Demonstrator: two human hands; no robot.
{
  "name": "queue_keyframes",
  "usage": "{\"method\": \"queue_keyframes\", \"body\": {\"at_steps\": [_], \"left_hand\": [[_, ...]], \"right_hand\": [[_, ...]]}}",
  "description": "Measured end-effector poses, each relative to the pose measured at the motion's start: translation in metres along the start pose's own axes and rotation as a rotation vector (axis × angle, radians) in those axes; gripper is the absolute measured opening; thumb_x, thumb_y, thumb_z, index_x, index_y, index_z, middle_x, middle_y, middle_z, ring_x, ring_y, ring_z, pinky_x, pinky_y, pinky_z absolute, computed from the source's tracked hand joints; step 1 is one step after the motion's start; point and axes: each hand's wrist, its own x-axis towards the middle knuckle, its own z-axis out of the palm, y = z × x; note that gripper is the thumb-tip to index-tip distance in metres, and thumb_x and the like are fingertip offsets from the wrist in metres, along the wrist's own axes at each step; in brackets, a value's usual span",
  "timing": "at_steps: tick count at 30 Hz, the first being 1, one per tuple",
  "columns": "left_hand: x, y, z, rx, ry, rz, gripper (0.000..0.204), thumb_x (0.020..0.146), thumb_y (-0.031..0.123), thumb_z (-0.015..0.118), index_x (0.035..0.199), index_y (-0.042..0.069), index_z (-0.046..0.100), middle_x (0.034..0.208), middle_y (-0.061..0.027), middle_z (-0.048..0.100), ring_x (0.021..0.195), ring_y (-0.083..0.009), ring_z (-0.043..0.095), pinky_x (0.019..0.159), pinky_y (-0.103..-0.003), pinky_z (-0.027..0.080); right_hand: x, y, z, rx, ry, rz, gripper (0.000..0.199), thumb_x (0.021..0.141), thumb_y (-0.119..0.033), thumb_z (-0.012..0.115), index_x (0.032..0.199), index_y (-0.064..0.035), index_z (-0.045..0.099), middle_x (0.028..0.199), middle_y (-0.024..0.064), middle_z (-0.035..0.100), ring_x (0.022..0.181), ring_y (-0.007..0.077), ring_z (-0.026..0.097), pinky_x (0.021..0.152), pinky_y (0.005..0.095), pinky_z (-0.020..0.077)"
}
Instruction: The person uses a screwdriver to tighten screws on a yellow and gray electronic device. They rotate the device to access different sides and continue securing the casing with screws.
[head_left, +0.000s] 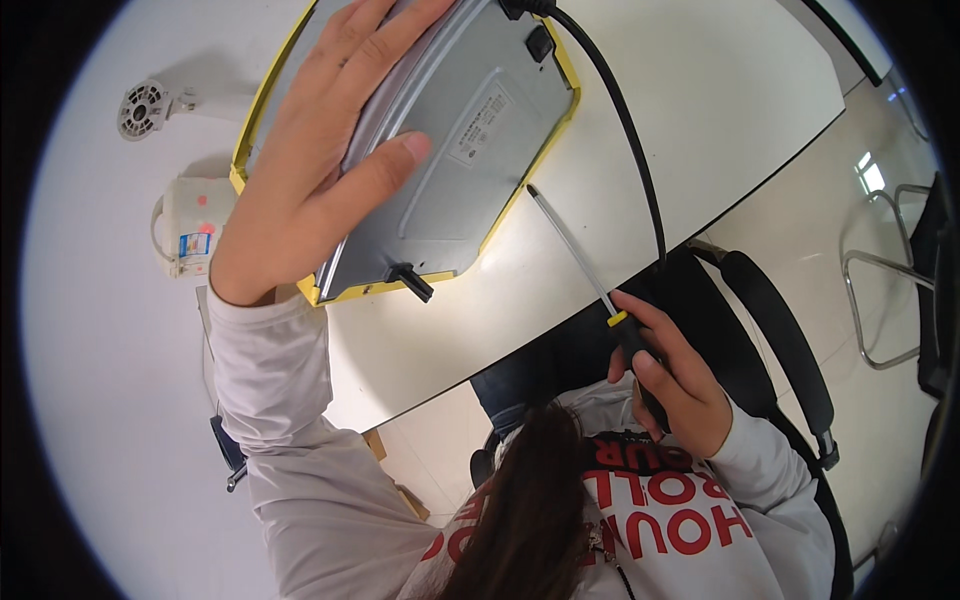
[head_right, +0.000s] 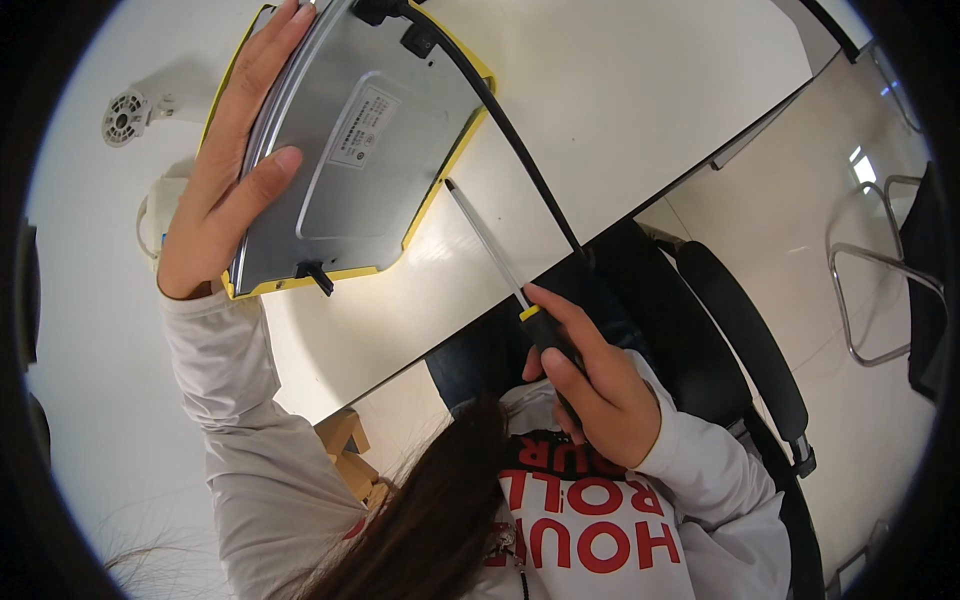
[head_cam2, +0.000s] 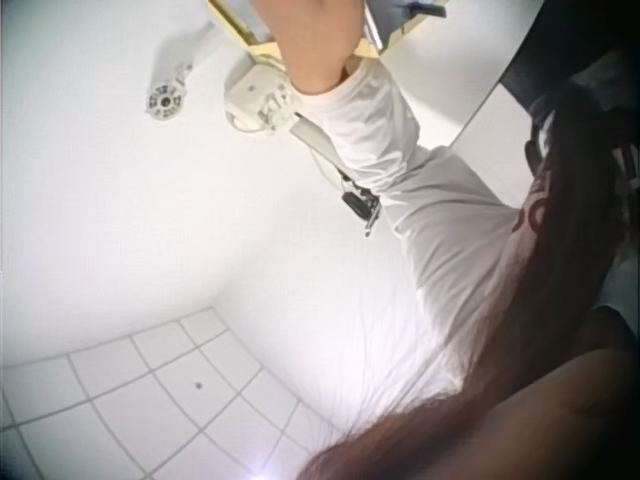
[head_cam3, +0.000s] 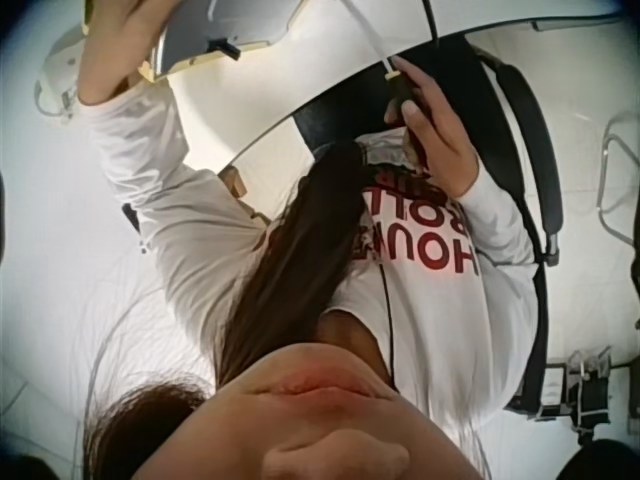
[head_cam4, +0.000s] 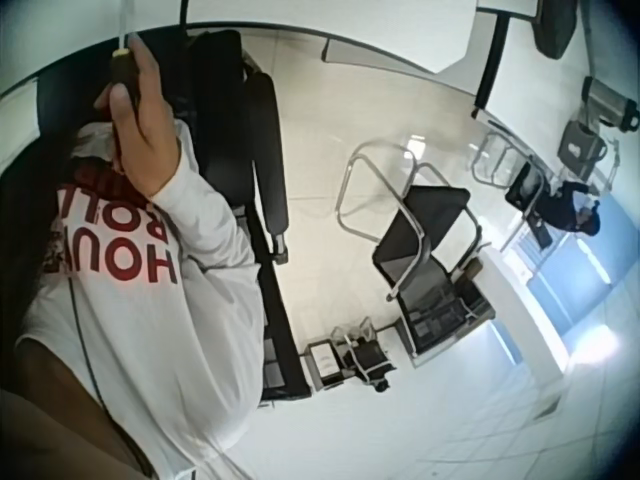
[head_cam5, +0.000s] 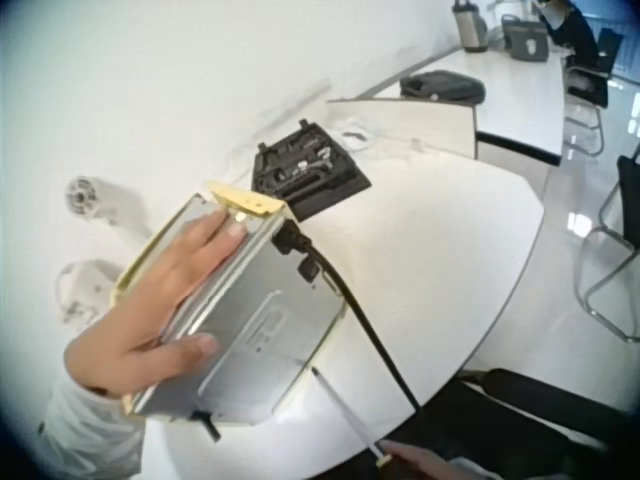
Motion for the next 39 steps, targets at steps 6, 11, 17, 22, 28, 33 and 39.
{"method": "queue_keyframes", "body": {"at_steps": [6,11,17,22,28,33,39], "left_hand": [[0.002,0.012,0.005,0.016,0.049,-0.017,0.075,0.086,0.027,0.056,0.147,-0.002,0.026,0.152,-0.0303,0.015,0.144,-0.0411,0.012,0.115,-0.045,0.009],[0.001,0.015,0.005,0.036,0.044,-0.057,0.074,0.086,0.028,0.056,0.147,-0.002,0.026,0.153,-0.0296,0.014,0.144,-0.0397,0.011,0.115,-0.045,0.008],[0.003,0.015,0.006,0.05,0.032,-0.074,0.075,0.085,0.028,0.056,0.147,-0.003,0.026,0.153,-0.0294,0.014,0.144,-0.0391,0.011,0.115,-0.045,0.008],[0.002,0.013,0.005,0.027,0.037,-0.03,0.075,0.084,0.027,0.056,0.146,-0.004,0.028,0.152,-0.0311,0.015,0.144,-0.0406,0.012,0.115,-0.045,0.009],[0.005,-0.01,0.007,0.041,0.037,0.102,0.074,0.083,0.025,0.056,0.145,-0.004,0.03,0.151,-0.0328,0.015,0.143,-0.042,0.014,0.114,-0.046,0.01],[-0.003,-0.018,0.009,-0.043,0.175,0.188,0.071,0.083,0.032,0.055,0.144,0.003,0.035,0.149,-0.0278,0.023,0.137,-0.0399,0.021,0.11,-0.046,0.017],[-0.011,-0.025,0.035,0.05,0.475,0.096,0.06,0.082,0.037,0.055,0.14,0.021,0.047,0.146,-0.0179,0.039,0.132,-0.0447,0.035,0.108,-0.059,0.024]], "right_hand": [[0.002,0.004,-0.002,0.019,-0.009,-0.007,0.05,0.102,-0.02,0.036,0.149,-0.0125,0.022,0.094,0.007,0.055,0.054,0.0069,0.049,0.05,0.0199,0.044],[0.004,0.007,-0.003,0.021,-0.017,-0.01,0.05,0.102,-0.02,0.036,0.149,-0.0124,0.023,0.093,0.0069,0.055,0.054,0.0068,0.049,0.05,0.0195,0.0435],[0.007,0.011,-0.006,0.017,-0.01,-0.04,0.049,0.101,-0.018,0.038,0.148,-0.012,0.025,0.091,0.0059,0.055,0.053,0.0062,0.049,0.05,0.019,0.0422],[0.008,0.01,-0.008,-0.015,-0.007,-0.052,0.049,0.1,-0.016,0.039,0.148,-0.0108,0.028,0.088,0.0045,0.056,0.053,0.0055,0.049,0.05,0.0186,0.0415],[0.008,0.001,-0.014,-0.062,-0.002,-0.048,0.049,0.1,-0.015,0.039,0.147,-0.0086,0.028,0.087,0.0046,0.056,0.053,0.005,0.048,0.05,0.0184,0.0407],[0.009,-0.02,0.001,-0.034,0.036,0.025,0.049,0.1,-0.016,0.039,0.147,-0.007,0.028,0.09,0.0064,0.056,0.051,0.0055,0.047,0.048,0.0188,0.0401],[0.005,-0.022,0.017,-0.018,0.149,-0.003,0.049,0.099,-0.018,0.04,0.145,-0.0045,0.029,0.087,0.0124,0.055,0.039,0.0083,0.041,0.035,0.0209,0.0318]]}}
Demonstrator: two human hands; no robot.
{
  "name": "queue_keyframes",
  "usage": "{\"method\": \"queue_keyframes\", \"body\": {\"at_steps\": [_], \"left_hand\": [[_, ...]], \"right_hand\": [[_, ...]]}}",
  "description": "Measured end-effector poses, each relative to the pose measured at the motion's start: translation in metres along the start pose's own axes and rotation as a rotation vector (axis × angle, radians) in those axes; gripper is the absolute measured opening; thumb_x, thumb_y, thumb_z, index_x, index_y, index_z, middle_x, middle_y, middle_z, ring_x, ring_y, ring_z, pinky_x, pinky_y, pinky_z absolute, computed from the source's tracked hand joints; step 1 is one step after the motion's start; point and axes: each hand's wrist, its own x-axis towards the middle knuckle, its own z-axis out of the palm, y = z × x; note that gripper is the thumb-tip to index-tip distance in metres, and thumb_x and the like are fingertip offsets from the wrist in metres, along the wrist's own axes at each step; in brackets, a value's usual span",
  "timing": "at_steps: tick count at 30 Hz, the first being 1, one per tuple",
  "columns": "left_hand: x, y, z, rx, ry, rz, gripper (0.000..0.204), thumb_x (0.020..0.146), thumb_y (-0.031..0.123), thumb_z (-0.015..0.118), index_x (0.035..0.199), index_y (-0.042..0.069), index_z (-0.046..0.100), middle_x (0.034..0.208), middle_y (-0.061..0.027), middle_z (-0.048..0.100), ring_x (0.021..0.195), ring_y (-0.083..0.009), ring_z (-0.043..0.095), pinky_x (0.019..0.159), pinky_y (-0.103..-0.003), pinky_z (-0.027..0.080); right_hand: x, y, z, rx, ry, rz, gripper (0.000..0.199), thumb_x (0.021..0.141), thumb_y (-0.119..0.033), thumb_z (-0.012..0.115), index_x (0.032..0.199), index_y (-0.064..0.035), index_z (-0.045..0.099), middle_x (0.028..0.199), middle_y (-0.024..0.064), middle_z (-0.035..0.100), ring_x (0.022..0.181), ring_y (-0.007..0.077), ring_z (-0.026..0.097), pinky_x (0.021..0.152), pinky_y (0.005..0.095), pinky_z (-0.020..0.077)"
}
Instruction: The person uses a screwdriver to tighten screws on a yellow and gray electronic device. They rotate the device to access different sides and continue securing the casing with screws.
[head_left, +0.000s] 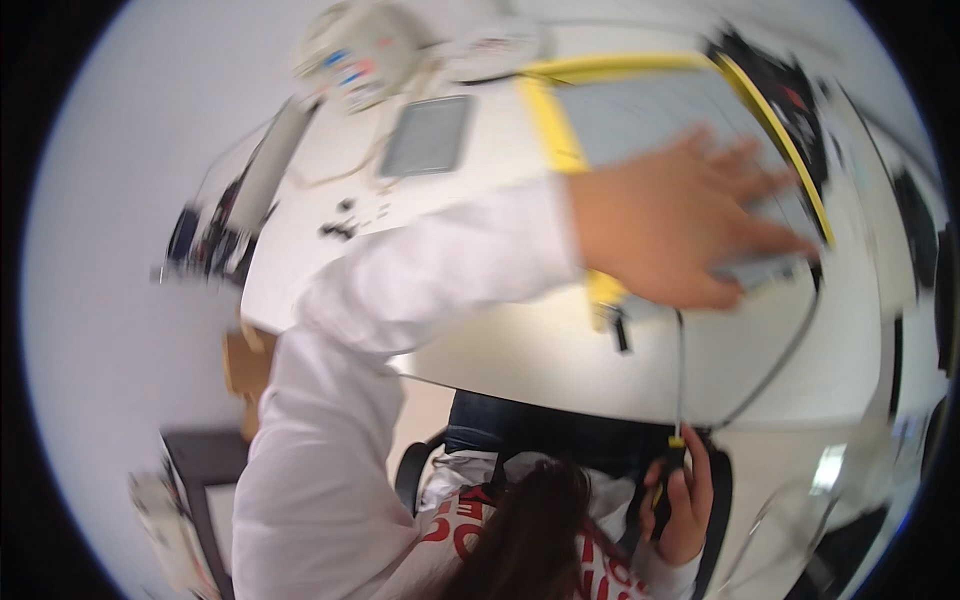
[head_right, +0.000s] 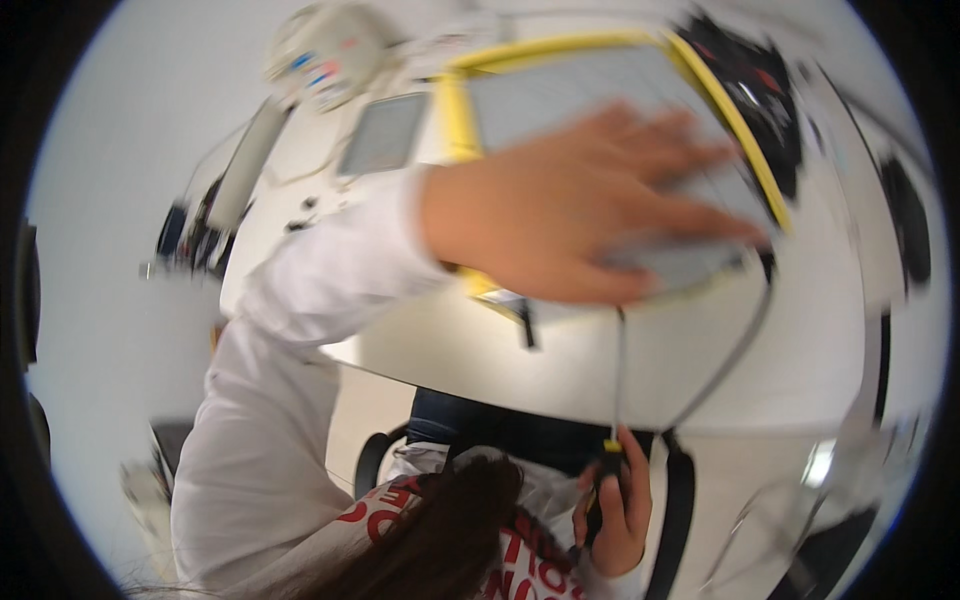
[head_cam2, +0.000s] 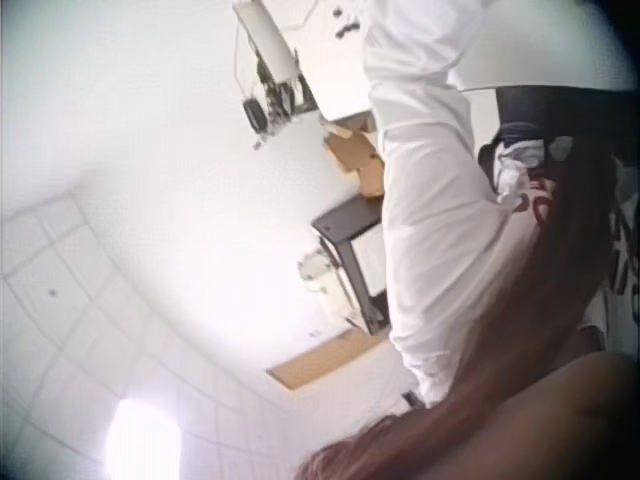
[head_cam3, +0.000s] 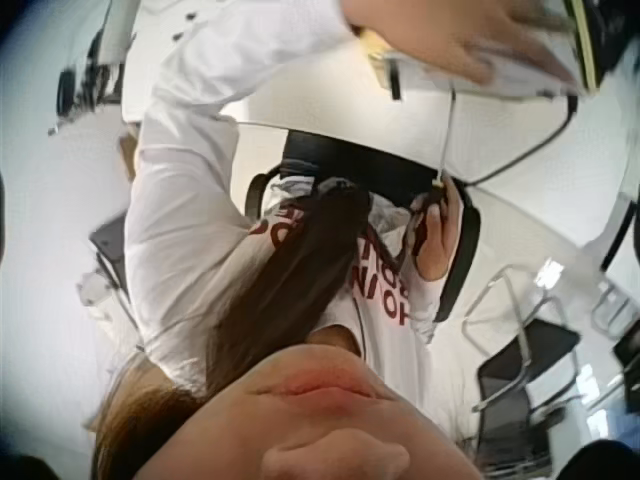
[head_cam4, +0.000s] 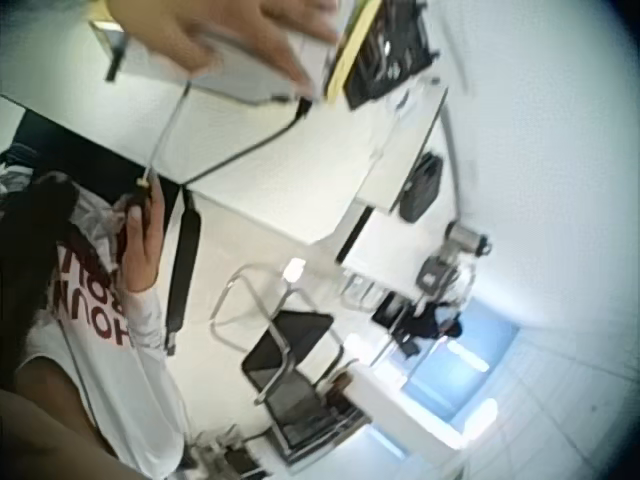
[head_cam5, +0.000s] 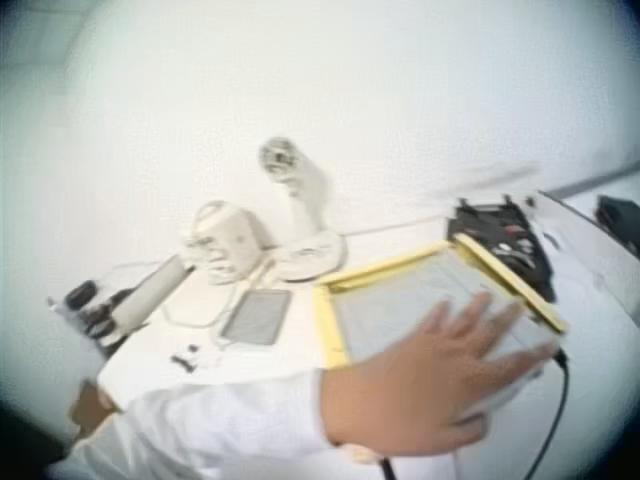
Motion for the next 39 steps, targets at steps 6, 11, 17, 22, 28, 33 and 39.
{"method": "queue_keyframes", "body": {"at_steps": [6,11,17,22,28,33,39], "left_hand": [[-0.014,0.024,-0.005,-0.522,0.425,-0.088,0.033,0.086,0.021,0.057,0.119,0.014,0.062,0.121,-0.0133,0.058,0.117,-0.0291,0.052,0.096,-0.048,0.04],[-0.111,0.042,-0.016,-0.345,0.716,-0.238,0.024,0.081,0.007,0.063,0.105,0.01,0.066,0.103,-0.0068,0.065,0.096,-0.0241,0.06,0.085,-0.036,0.048],[-0.288,0.004,-0.025,0.182,0.586,-1.007,0.02,0.077,0.004,0.064,0.095,0.01,0.07,0.094,-0.0057,0.066,0.085,-0.0241,0.059,0.077,-0.033,0.049],[-0.337,-0.022,-0.021,0.358,0.471,-1.322,0.016,0.078,0.012,0.066,0.093,0.013,0.071,0.091,-0.0035,0.064,0.088,-0.0236,0.055,0.076,-0.035,0.046],[-0.334,-0.028,-0.016,0.521,0.257,-1.301,0.011,0.077,0.018,0.07,0.087,0.016,0.072,0.095,0.0,0.063,0.095,-0.0221,0.054,0.077,-0.037,0.044],[-0.335,-0.034,-0.003,0.591,0.233,-1.278,0.007,0.077,0.019,0.071,0.084,0.017,0.073,0.096,0.0018,0.064,0.097,-0.0204,0.054,0.08,-0.037,0.042],[-0.328,-0.028,-0.004,0.554,0.287,-1.286,0.01,0.079,0.017,0.069,0.088,0.018,0.072,0.097,0.0024,0.065,0.098,-0.021,0.054,0.082,-0.037,0.042]], "right_hand": [[0.001,0.024,-0.034,-0.196,-0.02,-0.078,0.053,0.099,-0.019,0.047,0.147,-0.0071,0.027,0.103,0.0116,0.06,0.045,0.0078,0.04,0.038,0.0206,0.0328],[-0.007,0.027,-0.053,-0.282,-0.081,-0.069,0.055,0.099,-0.022,0.048,0.147,-0.0053,0.026,0.093,0.0101,0.056,0.045,0.0076,0.04,0.039,0.0191,0.0326],[-0.01,0.02,-0.049,-0.289,-0.307,0.027,0.059,0.098,-0.026,0.051,0.145,-0.0028,0.026,0.093,0.0125,0.056,0.044,0.0069,0.039,0.039,0.018,0.0314],[0.015,0.0,-0.026,-0.424,-0.529,0.015,0.062,0.097,-0.025,0.052,0.146,-0.0009,0.023,0.094,0.0151,0.055,0.043,0.006,0.038,0.039,0.0174,0.0298],[0.019,-0.008,-0.001,-0.374,-0.482,0.046,0.063,0.095,-0.022,0.054,0.145,0.0011,0.024,0.095,0.0175,0.055,0.044,0.006,0.038,0.039,0.0172,0.0288],[0.023,-0.004,-0.004,-0.535,-0.509,-0.112,0.058,0.094,-0.015,0.052,0.144,0.0035,0.027,0.097,0.0193,0.057,0.048,0.0062,0.04,0.043,0.0175,0.0318],[0.024,-0.01,0.001,-0.618,-0.439,-0.147,0.059,0.094,-0.012,0.051,0.145,0.0027,0.027,0.099,0.0203,0.058,0.049,0.0063,0.042,0.047,0.0178,0.0347]]}}
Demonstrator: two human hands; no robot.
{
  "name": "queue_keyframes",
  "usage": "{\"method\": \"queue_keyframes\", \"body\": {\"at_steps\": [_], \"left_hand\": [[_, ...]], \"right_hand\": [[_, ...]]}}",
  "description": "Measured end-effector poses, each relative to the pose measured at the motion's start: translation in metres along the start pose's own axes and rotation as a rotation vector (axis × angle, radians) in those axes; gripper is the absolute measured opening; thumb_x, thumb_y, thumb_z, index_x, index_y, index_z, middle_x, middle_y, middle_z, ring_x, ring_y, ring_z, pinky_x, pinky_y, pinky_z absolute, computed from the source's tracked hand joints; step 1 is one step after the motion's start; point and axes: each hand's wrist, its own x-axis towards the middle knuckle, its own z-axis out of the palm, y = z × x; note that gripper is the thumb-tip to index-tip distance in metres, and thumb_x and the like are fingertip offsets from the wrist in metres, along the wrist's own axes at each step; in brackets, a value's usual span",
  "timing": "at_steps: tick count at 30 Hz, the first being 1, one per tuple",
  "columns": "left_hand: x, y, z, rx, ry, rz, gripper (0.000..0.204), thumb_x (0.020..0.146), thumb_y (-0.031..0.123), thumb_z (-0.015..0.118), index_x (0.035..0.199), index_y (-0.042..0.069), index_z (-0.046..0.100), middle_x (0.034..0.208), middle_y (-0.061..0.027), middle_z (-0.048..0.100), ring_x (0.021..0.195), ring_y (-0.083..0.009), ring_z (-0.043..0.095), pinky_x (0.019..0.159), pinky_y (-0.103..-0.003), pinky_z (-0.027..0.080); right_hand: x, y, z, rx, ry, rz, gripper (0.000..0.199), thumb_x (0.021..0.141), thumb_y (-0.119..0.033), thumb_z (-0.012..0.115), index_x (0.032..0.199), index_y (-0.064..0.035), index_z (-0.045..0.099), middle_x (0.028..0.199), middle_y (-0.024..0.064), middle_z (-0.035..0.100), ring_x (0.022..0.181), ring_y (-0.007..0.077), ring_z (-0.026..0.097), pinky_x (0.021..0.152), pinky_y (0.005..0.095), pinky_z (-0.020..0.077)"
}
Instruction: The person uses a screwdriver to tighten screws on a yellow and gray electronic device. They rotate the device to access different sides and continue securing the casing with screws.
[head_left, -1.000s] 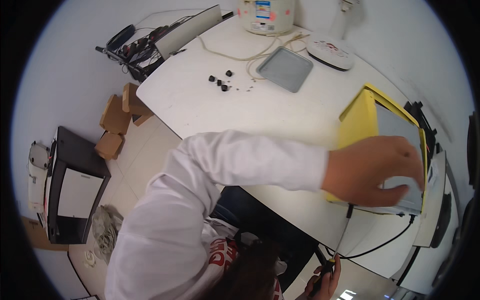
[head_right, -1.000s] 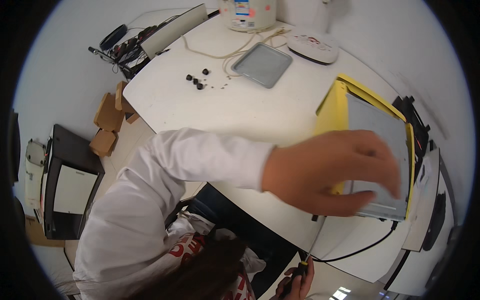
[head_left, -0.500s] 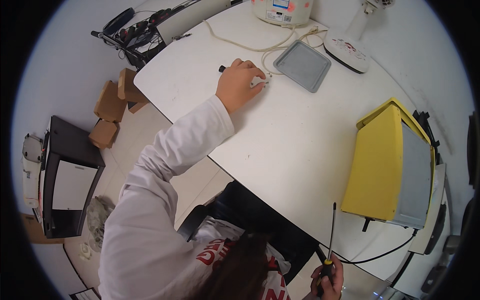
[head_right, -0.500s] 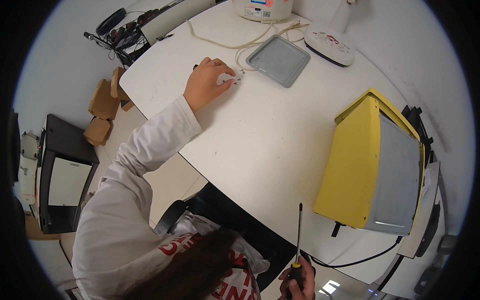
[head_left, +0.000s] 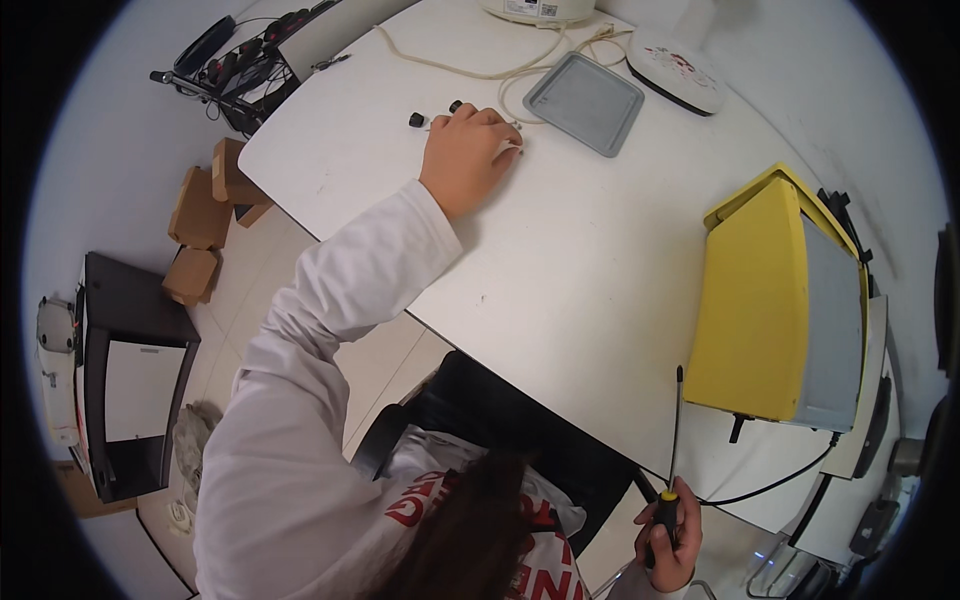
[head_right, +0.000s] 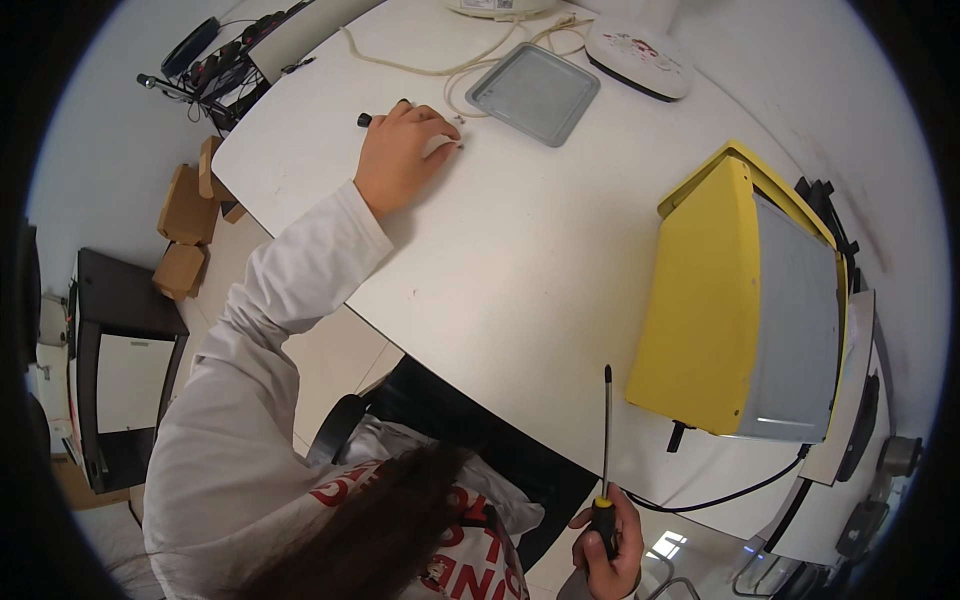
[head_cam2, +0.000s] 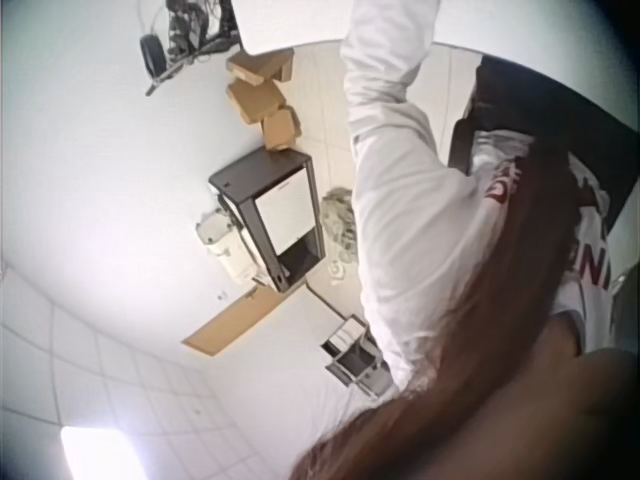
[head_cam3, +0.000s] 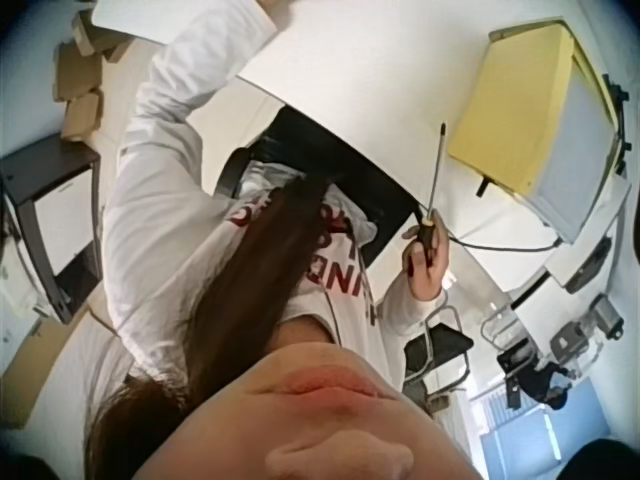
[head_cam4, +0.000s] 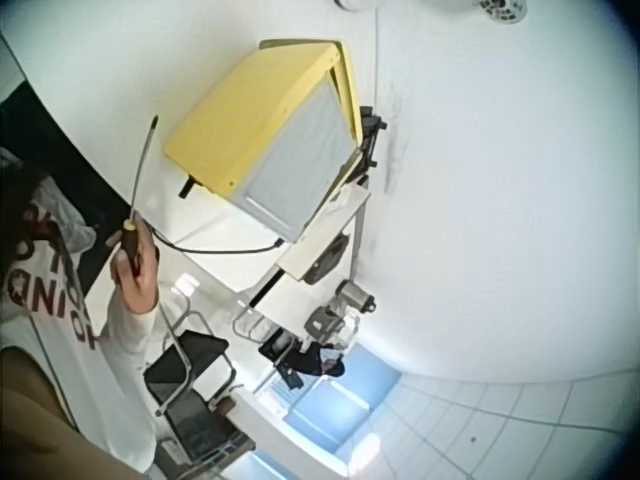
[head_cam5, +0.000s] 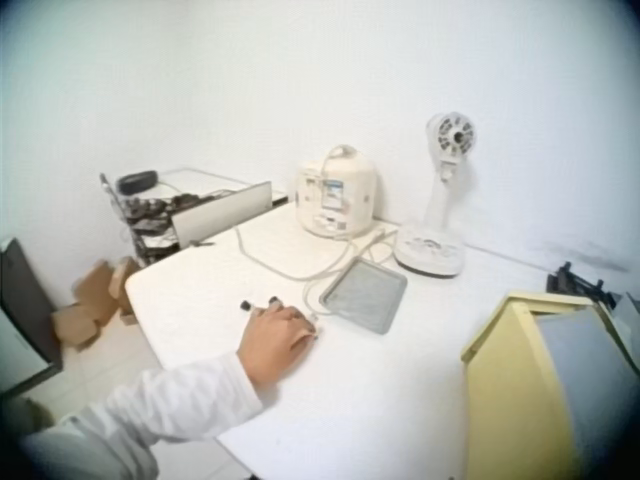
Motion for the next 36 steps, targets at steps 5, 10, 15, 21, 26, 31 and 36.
{"method": "queue_keyframes", "body": {"at_steps": [5,10,15,21,26,31,36], "left_hand": [[0.003,0.0,0.003,0.017,-0.079,-0.006,0.01,0.08,0.019,0.068,0.088,0.017,0.072,0.098,0.001,0.064,0.098,-0.0213,0.054,0.082,-0.039,0.042],[0.007,0.005,0.007,0.014,-0.015,0.026,0.009,0.08,0.018,0.068,0.088,0.017,0.072,0.098,0.0002,0.065,0.097,-0.0205,0.054,0.082,-0.038,0.041],[0.001,0.021,-0.016,-0.491,-0.046,0.118,0.011,0.081,0.008,0.069,0.091,0.012,0.072,0.094,-0.0017,0.07,0.087,-0.0189,0.06,0.076,-0.032,0.045],[-0.03,0.099,-0.063,-1.359,-0.539,0.023,0.009,0.082,0.0,0.07,0.09,0.001,0.068,0.089,-0.0079,0.069,0.083,-0.0155,0.063,0.08,-0.03,0.048],[-0.038,0.109,-0.063,-1.544,-0.649,0.016,0.014,0.078,-0.003,0.073,0.089,0.001,0.067,0.088,-0.0082,0.066,0.084,-0.0169,0.062,0.081,-0.031,0.048],[-0.039,0.112,-0.061,-1.564,-0.665,0.052,0.015,0.077,-0.003,0.074,0.088,0.001,0.066,0.089,-0.0082,0.065,0.085,-0.0173,0.061,0.081,-0.031,0.048],[-0.04,0.113,-0.059,-1.557,-0.685,0.043,0.015,0.076,-0.003,0.074,0.088,0.002,0.066,0.089,-0.0079,0.065,0.085,-0.0171,0.061,0.08,-0.03,0.047]], "right_hand": [[0.0,-0.001,0.005,0.102,0.067,0.13,0.062,0.089,-0.017,0.055,0.144,-0.0015,0.03,0.089,0.0179,0.058,0.04,0.0081,0.043,0.041,0.0185,0.0347],[0.002,-0.005,0.013,0.094,0.109,0.161,0.061,0.085,-0.008,0.05,0.142,0.0008,0.032,0.09,0.0173,0.058,0.041,0.0067,0.041,0.042,0.0184,0.0351],[0.008,-0.013,0.018,-0.125,0.178,0.069,0.055,0.088,-0.012,0.055,0.14,-0.0002,0.038,0.089,0.013,0.062,0.049,0.0091,0.047,0.046,0.0212,0.0395],[0.024,-0.029,0.028,-0.487,0.403,-0.197,0.05,0.071,0.002,0.068,0.12,0.0013,0.054,0.091,0.02,0.067,0.079,0.0289,0.069,0.073,0.0325,0.0527],[0.029,-0.042,0.029,-0.604,0.39,-0.274,0.044,0.066,0.003,0.072,0.109,0.0018,0.063,0.09,0.0197,0.068,0.077,0.0306,0.068,0.071,0.0318,0.0529],[0.032,-0.046,0.03,-0.607,0.352,-0.282,0.045,0.065,0.004,0.074,0.109,-0.0005,0.065,0.092,0.0184,0.068,0.079,0.0301,0.068,0.071,0.0316,0.0529],[0.031,-0.041,0.03,-0.595,0.356,-0.266,0.047,0.065,0.004,0.074,0.111,-0.0016,0.066,0.093,0.0182,0.067,0.079,0.0293,0.068,0.072,0.0315,0.0528]]}}
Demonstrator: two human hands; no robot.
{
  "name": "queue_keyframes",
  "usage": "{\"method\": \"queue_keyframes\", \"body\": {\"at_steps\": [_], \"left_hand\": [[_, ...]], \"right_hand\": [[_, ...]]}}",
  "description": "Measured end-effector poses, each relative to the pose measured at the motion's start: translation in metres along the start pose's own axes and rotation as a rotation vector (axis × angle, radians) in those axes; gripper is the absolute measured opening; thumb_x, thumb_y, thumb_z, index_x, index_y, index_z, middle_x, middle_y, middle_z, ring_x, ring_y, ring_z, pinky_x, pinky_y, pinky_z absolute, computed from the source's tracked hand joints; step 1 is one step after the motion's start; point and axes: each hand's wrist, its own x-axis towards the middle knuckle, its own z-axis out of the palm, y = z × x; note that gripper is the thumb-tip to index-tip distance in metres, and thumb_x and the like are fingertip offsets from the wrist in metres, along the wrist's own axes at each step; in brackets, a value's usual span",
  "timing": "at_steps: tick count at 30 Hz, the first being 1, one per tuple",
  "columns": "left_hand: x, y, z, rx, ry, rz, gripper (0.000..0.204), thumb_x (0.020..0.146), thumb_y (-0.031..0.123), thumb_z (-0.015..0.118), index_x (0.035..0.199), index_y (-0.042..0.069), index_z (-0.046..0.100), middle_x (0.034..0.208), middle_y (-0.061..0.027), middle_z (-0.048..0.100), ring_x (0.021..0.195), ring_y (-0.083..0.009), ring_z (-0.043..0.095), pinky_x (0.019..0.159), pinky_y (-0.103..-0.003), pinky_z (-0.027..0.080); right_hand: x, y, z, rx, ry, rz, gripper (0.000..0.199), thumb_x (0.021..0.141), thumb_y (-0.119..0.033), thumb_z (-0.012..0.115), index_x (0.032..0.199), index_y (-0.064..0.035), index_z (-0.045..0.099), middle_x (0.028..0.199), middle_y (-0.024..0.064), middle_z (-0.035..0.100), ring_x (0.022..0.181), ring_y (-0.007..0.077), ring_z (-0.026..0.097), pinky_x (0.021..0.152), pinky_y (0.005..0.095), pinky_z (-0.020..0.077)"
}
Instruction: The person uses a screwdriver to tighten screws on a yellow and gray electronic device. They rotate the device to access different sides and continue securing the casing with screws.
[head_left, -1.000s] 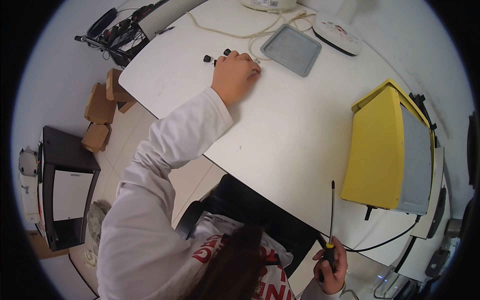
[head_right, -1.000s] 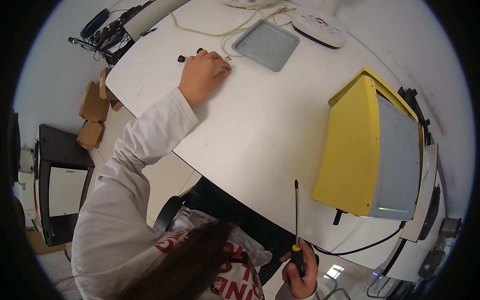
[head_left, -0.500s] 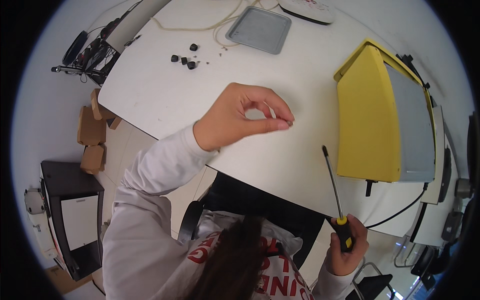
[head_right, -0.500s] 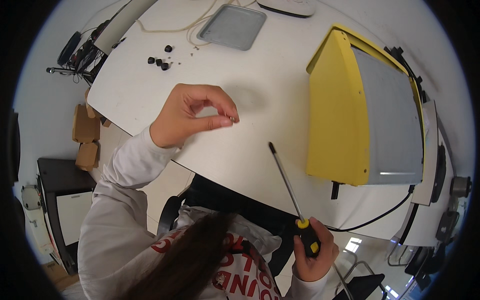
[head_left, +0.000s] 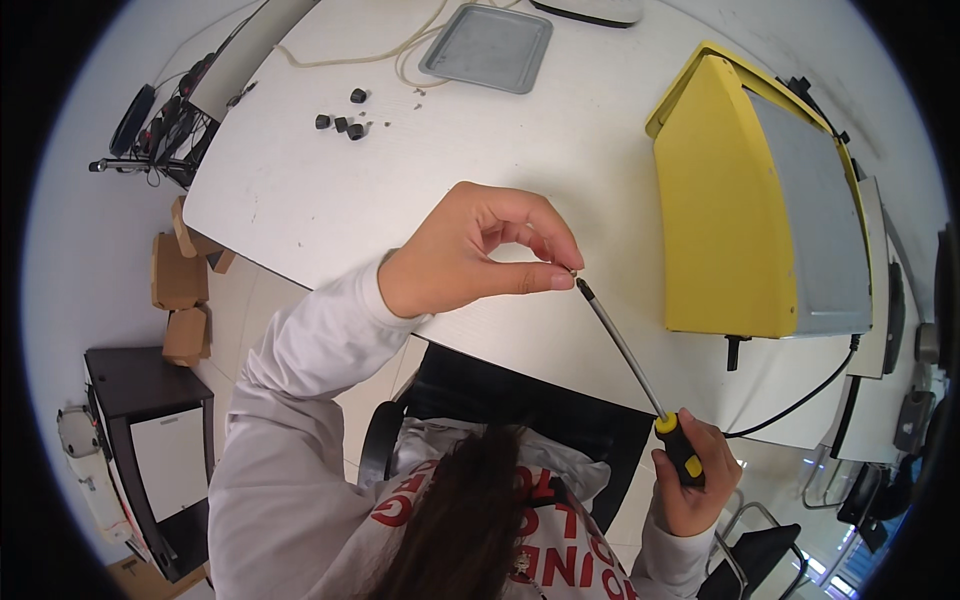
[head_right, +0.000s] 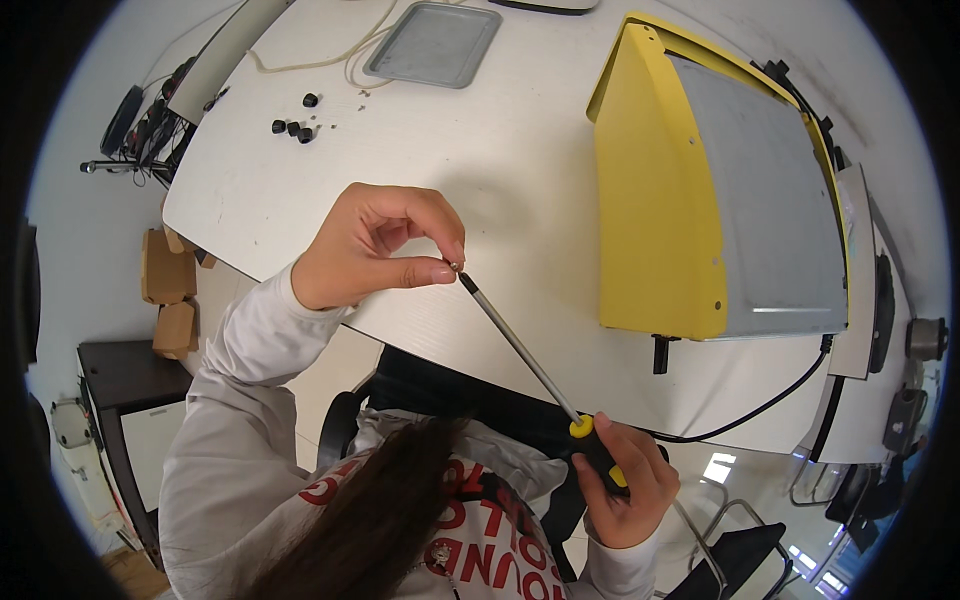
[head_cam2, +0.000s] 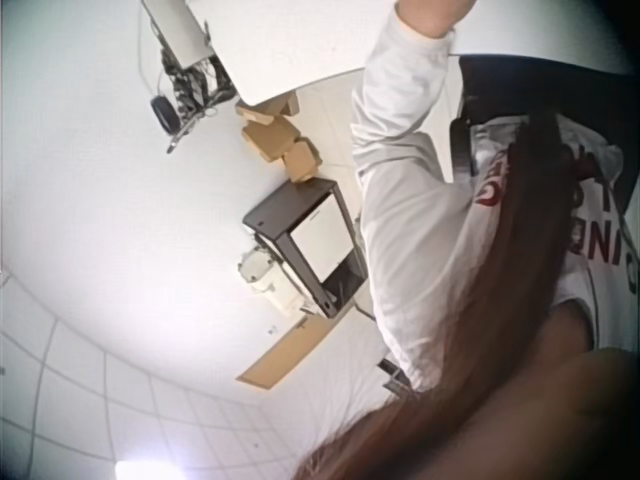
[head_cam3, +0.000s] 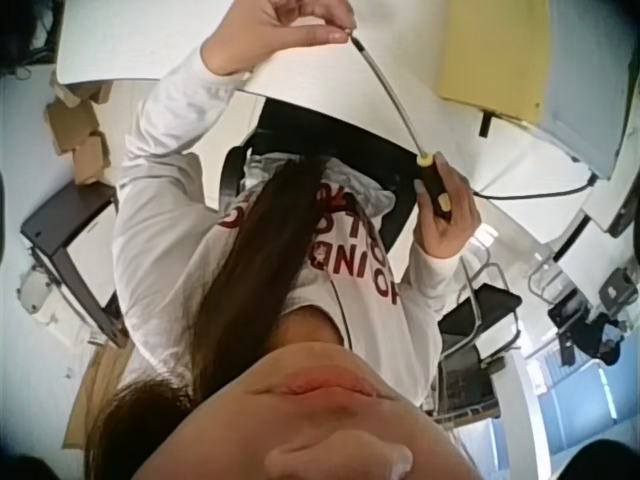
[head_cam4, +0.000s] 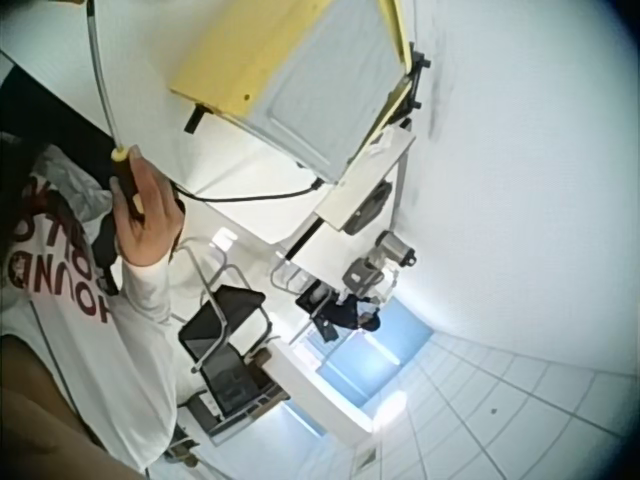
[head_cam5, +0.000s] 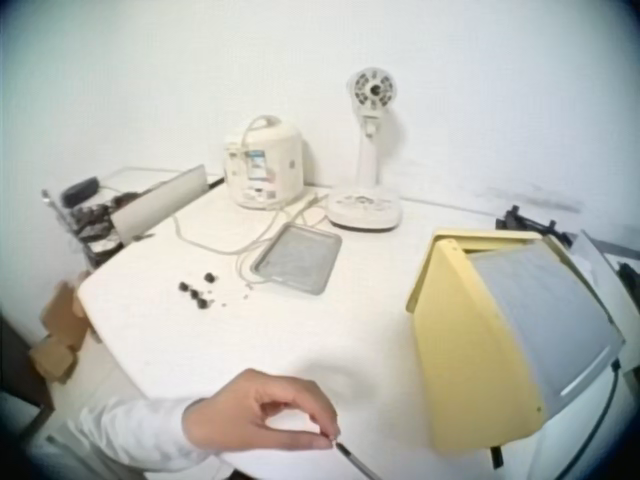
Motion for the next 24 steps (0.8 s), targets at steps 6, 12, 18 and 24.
{"method": "queue_keyframes", "body": {"at_steps": [6,12,18,24], "left_hand": [[-0.002,-0.002,0.001,0.013,-0.008,-0.002,0.016,0.075,-0.005,0.074,0.087,0.002,0.066,0.089,-0.008,0.065,0.084,-0.0173,0.06,0.079,-0.03,0.047],[-0.002,-0.002,0.001,0.141,-0.032,0.072,0.016,0.073,-0.006,0.076,0.084,0.001,0.067,0.084,-0.0092,0.065,0.081,-0.0195,0.06,0.075,-0.031,0.047],[0.001,-0.005,-0.002,0.167,-0.184,0.087,0.015,0.068,-0.007,0.078,0.078,0.0,0.069,0.08,-0.0099,0.067,0.077,-0.0205,0.063,0.069,-0.031,0.049],[0.0,-0.025,0.016,0.017,-0.143,0.079,0.027,0.069,-0.006,0.077,0.093,0.001,0.067,0.089,-0.0116,0.064,0.081,-0.0201,0.06,0.073,-0.031,0.048]], "right_hand": [[0.001,0.0,0.0,0.033,-0.025,0.029,0.048,0.065,0.005,0.074,0.112,-0.002,0.066,0.093,0.018,0.067,0.08,0.0289,0.068,0.073,0.0311,0.0523],[0.002,0.002,0.0,0.051,-0.029,0.02,0.046,0.068,0.004,0.073,0.113,-0.0028,0.066,0.095,0.0161,0.068,0.08,0.0277,0.068,0.072,0.0295,0.0522],[0.003,0.013,-0.02,0.147,-0.193,0.028,0.049,0.071,-0.003,0.075,0.118,-0.0096,0.066,0.099,0.011,0.067,0.075,0.0249,0.066,0.066,0.0298,0.0528],[-0.022,0.022,-0.016,0.243,-0.172,0.085,0.055,0.072,-0.003,0.077,0.124,-0.0108,0.061,0.103,0.0118,0.059,0.087,0.0238,0.064,0.072,0.0304,0.0523]]}}
